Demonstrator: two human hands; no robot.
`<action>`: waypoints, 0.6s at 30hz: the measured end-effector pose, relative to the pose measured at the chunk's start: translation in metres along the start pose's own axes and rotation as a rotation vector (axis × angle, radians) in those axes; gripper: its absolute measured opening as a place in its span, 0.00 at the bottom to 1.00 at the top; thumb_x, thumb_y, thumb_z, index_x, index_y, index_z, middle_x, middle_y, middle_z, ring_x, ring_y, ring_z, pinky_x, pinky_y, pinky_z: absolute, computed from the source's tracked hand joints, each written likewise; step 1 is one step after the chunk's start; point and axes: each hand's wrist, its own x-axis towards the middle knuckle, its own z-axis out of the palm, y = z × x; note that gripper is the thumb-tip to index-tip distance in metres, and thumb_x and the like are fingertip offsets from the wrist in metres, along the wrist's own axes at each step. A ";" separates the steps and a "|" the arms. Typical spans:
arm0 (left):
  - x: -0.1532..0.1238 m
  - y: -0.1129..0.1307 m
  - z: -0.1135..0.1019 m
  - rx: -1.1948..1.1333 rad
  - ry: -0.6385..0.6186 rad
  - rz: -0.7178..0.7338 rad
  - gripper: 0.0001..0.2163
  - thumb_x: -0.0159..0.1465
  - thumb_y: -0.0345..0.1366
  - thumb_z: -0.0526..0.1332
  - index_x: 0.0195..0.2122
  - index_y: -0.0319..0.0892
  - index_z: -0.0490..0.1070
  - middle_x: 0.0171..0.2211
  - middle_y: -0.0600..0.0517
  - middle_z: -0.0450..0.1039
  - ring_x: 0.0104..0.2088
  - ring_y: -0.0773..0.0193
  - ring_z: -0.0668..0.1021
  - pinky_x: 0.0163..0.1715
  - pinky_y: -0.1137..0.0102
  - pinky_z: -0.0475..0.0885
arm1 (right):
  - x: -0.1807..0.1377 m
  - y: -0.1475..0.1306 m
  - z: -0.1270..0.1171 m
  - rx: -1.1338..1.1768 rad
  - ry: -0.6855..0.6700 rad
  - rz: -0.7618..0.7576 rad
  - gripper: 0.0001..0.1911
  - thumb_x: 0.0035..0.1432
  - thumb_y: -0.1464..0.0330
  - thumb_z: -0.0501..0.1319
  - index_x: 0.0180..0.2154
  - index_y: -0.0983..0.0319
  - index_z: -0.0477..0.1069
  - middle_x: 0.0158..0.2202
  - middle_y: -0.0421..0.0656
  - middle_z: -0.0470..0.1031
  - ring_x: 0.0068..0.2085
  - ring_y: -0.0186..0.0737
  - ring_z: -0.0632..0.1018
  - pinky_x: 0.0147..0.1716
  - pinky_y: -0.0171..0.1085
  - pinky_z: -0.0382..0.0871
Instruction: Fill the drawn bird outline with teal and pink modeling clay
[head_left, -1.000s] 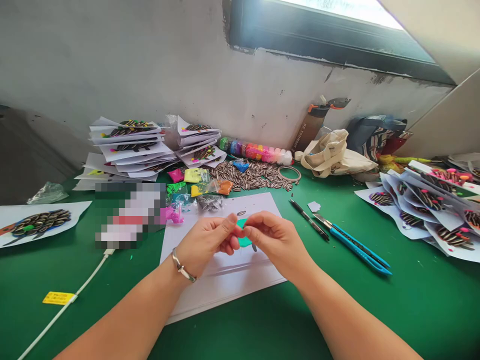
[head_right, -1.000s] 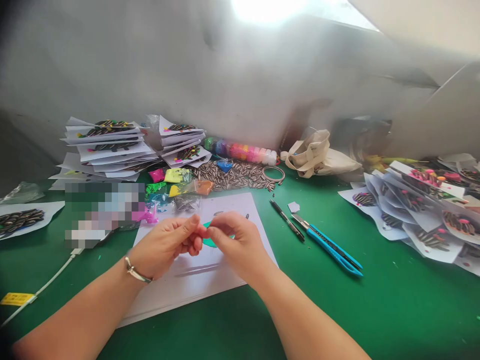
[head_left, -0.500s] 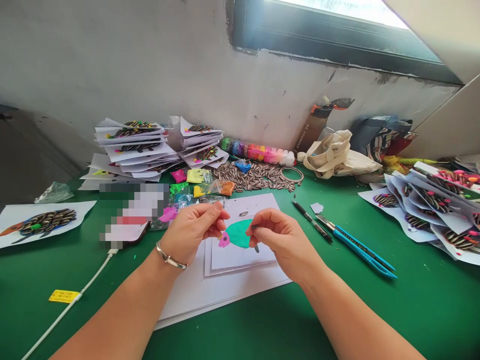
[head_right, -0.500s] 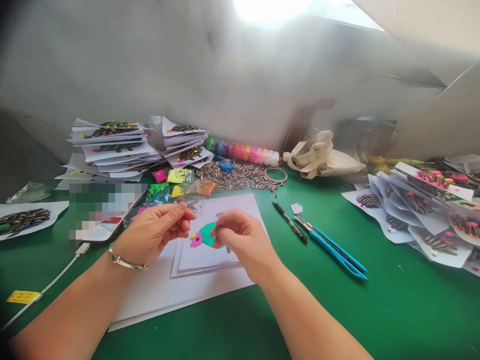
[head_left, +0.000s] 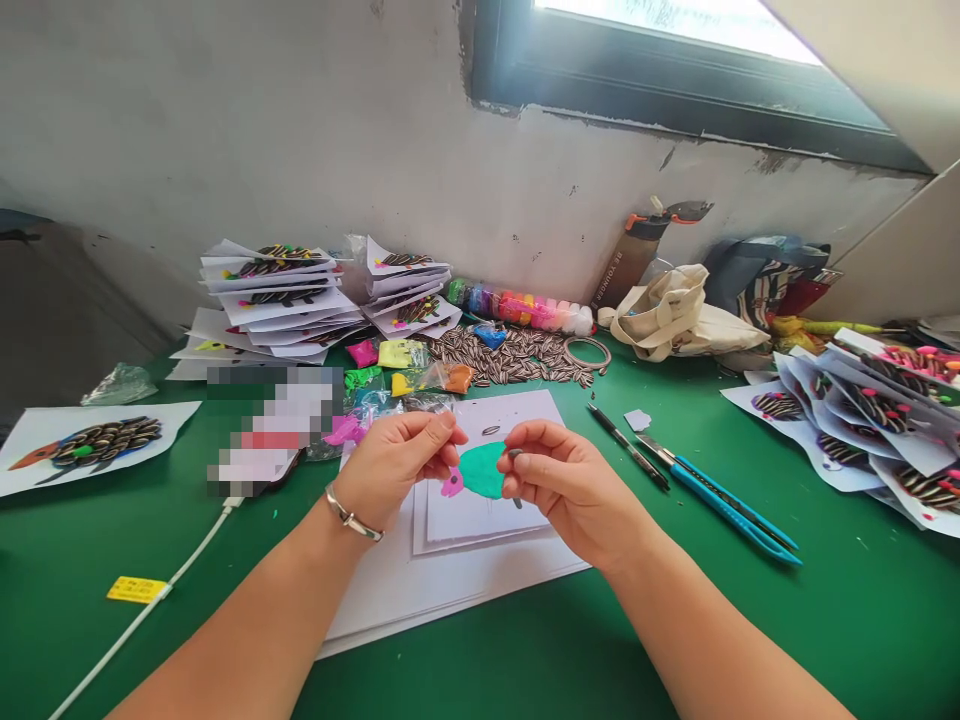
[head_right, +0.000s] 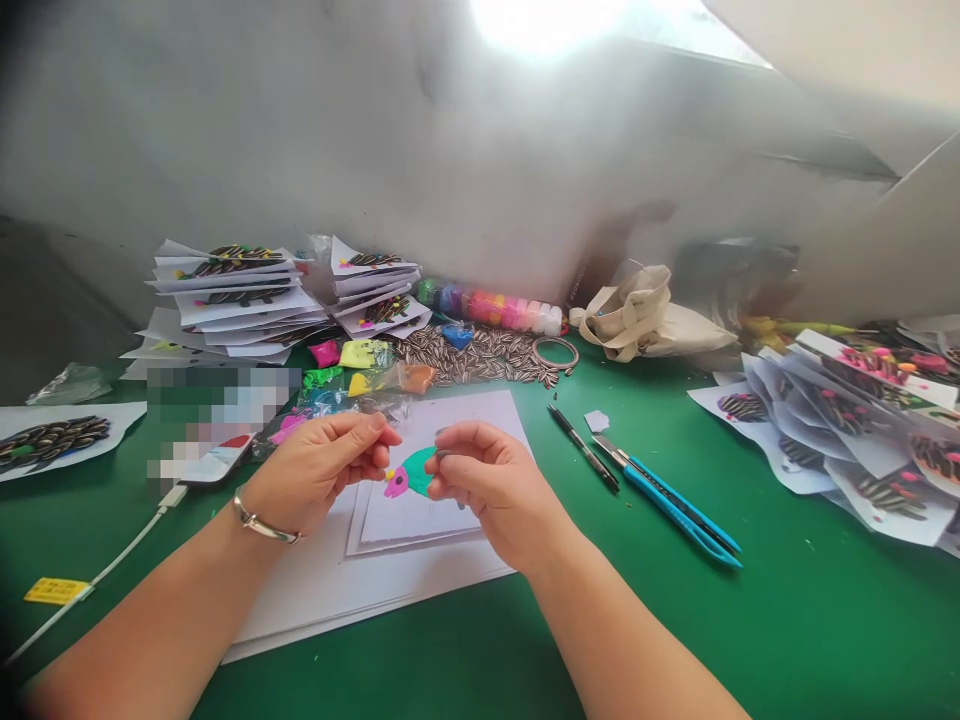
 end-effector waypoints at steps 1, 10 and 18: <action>0.000 0.000 0.000 -0.003 0.000 -0.001 0.20 0.51 0.52 0.66 0.27 0.36 0.74 0.21 0.53 0.71 0.23 0.68 0.73 0.26 0.72 0.71 | 0.000 0.000 0.000 -0.004 0.005 -0.004 0.09 0.50 0.72 0.66 0.37 0.62 0.72 0.30 0.42 0.76 0.29 0.33 0.75 0.34 0.35 0.67; -0.001 -0.003 0.003 0.012 -0.014 -0.022 0.22 0.50 0.55 0.66 0.28 0.37 0.74 0.21 0.53 0.71 0.23 0.67 0.74 0.27 0.70 0.71 | 0.001 0.003 -0.002 -0.140 0.005 -0.025 0.12 0.56 0.61 0.63 0.35 0.64 0.76 0.28 0.43 0.74 0.27 0.34 0.74 0.32 0.37 0.66; -0.002 -0.004 0.005 0.016 -0.023 -0.020 0.21 0.51 0.54 0.66 0.28 0.36 0.74 0.20 0.53 0.71 0.21 0.67 0.74 0.26 0.71 0.69 | 0.002 0.004 -0.003 -0.227 0.087 -0.042 0.14 0.54 0.58 0.64 0.33 0.63 0.75 0.28 0.43 0.75 0.26 0.34 0.73 0.29 0.36 0.64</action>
